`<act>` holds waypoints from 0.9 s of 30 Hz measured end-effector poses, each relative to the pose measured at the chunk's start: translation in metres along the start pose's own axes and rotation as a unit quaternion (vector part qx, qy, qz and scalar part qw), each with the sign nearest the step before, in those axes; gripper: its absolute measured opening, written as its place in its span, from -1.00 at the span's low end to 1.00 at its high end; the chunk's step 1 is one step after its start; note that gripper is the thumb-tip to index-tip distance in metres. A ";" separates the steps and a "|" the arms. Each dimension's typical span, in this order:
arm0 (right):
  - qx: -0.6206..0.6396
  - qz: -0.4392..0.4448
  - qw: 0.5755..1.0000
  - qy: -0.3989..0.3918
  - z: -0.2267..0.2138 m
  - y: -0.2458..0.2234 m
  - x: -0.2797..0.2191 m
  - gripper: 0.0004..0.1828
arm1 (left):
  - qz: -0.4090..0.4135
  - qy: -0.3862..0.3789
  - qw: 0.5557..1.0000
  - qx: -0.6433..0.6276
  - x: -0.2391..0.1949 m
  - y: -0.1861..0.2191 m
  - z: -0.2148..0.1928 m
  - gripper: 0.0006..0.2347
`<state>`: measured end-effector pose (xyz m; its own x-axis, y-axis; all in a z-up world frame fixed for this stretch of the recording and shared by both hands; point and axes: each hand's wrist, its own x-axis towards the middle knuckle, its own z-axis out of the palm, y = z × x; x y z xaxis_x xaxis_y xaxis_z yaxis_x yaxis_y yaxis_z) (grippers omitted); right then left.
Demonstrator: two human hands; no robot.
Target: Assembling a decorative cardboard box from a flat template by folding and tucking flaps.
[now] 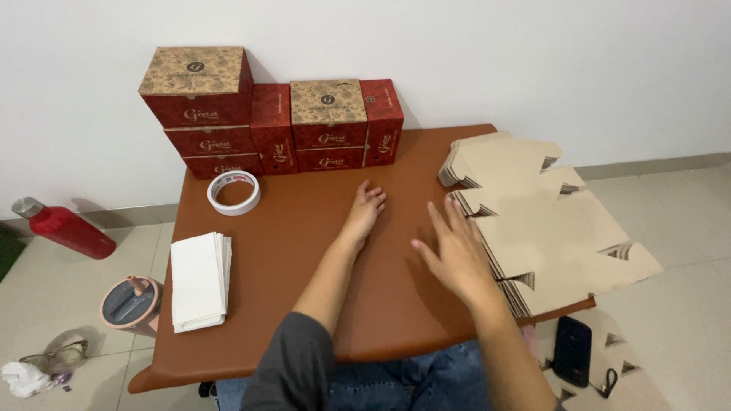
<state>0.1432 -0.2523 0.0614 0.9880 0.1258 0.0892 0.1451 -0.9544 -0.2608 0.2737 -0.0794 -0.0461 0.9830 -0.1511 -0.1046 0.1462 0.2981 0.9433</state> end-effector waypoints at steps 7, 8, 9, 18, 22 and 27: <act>-0.070 0.118 0.990 -0.026 0.006 0.108 -0.124 -0.12 | 0.021 -0.176 0.796 0.579 -0.178 0.031 0.000 -0.47; -0.041 0.108 0.992 -0.045 0.003 0.112 -0.132 -0.21 | 0.089 -0.147 0.765 0.621 -0.197 0.021 -0.005 -0.45; -0.013 0.097 0.993 -0.065 -0.001 0.117 -0.140 -0.28 | 0.156 -0.118 0.727 0.658 -0.216 0.010 -0.011 -0.43; 0.008 0.217 0.975 -0.050 -0.010 0.112 -0.142 -0.43 | 0.306 0.028 0.698 0.647 -0.259 0.012 -0.011 -0.54; -0.055 0.159 0.983 0.078 0.003 0.144 -0.147 -0.61 | 0.318 0.033 0.694 0.645 -0.259 0.010 -0.013 -0.54; 0.093 0.165 0.963 0.192 -0.010 0.128 -0.152 -0.82 | 0.299 0.025 0.689 0.659 -0.258 0.010 -0.013 -0.54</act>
<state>0.0110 -0.3966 0.0243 0.8950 -0.3189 0.3119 -0.1305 -0.8558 -0.5005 0.0232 -0.0258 -0.0138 0.8305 -0.3313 0.4479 -0.4839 -0.8273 0.2853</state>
